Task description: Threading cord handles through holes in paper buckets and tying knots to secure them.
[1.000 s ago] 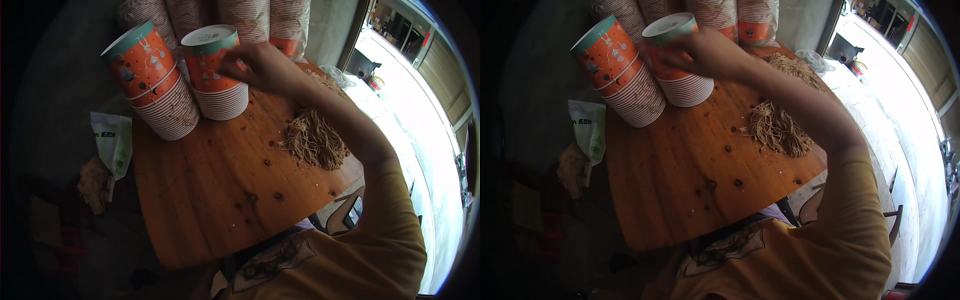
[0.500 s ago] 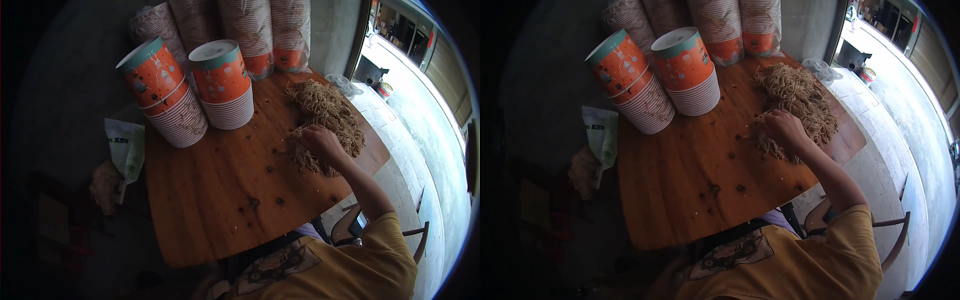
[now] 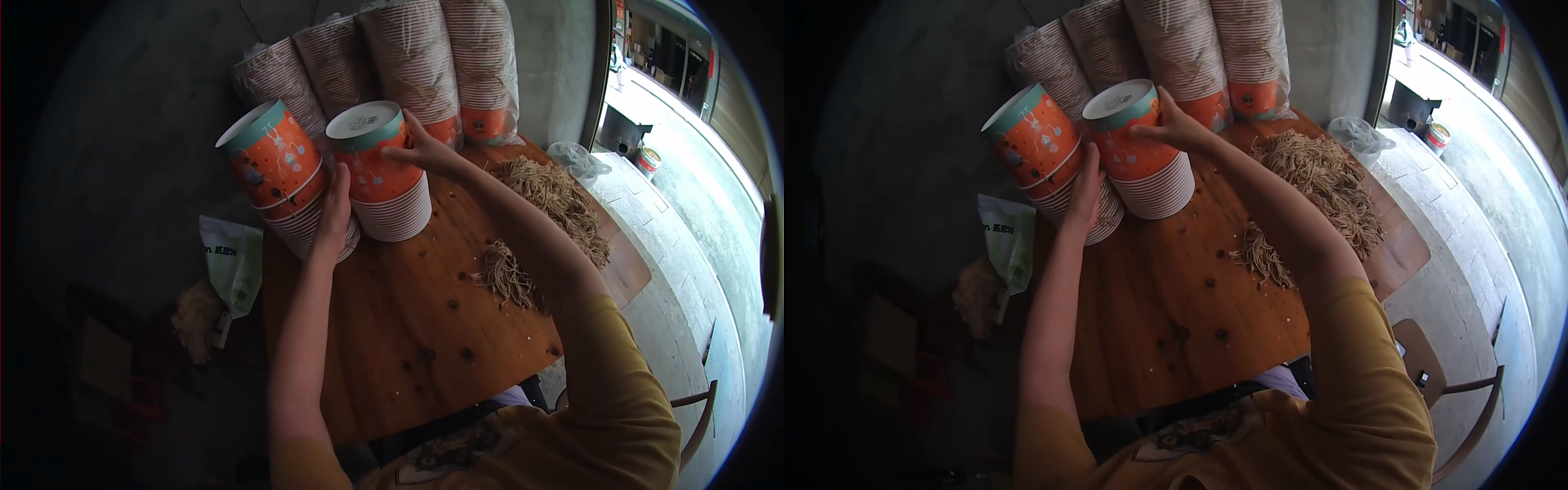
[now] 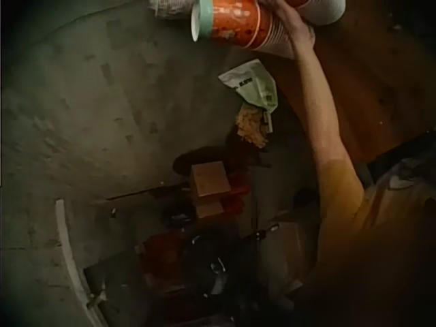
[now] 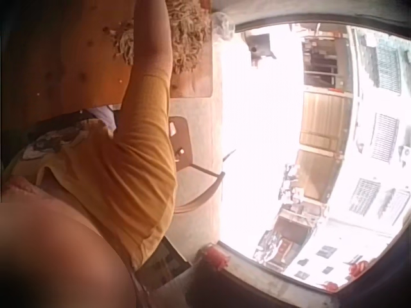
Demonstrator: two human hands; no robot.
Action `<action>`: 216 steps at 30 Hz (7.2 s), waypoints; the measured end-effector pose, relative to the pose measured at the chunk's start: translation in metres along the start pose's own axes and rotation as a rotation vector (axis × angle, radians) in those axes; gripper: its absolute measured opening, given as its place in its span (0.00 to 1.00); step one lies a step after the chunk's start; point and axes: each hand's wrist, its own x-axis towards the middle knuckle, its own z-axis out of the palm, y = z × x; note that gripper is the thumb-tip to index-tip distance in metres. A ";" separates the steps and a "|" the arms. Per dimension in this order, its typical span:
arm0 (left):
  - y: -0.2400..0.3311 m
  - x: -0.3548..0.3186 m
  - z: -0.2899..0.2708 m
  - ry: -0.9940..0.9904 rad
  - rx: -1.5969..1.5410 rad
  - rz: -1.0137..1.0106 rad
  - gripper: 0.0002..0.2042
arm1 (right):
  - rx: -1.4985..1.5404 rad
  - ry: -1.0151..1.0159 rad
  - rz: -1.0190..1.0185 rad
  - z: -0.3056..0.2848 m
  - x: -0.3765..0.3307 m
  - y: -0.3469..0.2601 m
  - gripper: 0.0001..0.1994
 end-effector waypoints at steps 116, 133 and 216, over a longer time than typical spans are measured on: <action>-0.096 -0.169 0.091 -0.078 1.485 0.455 0.18 | -0.430 0.422 0.241 0.104 -0.236 -0.122 0.05; -0.104 -0.168 0.090 -0.140 1.533 0.541 0.20 | -0.411 0.408 0.327 0.102 -0.239 -0.124 0.06; -0.104 -0.100 0.097 -0.221 0.683 -0.125 0.07 | -0.248 -0.110 0.347 0.007 -0.175 -0.122 0.06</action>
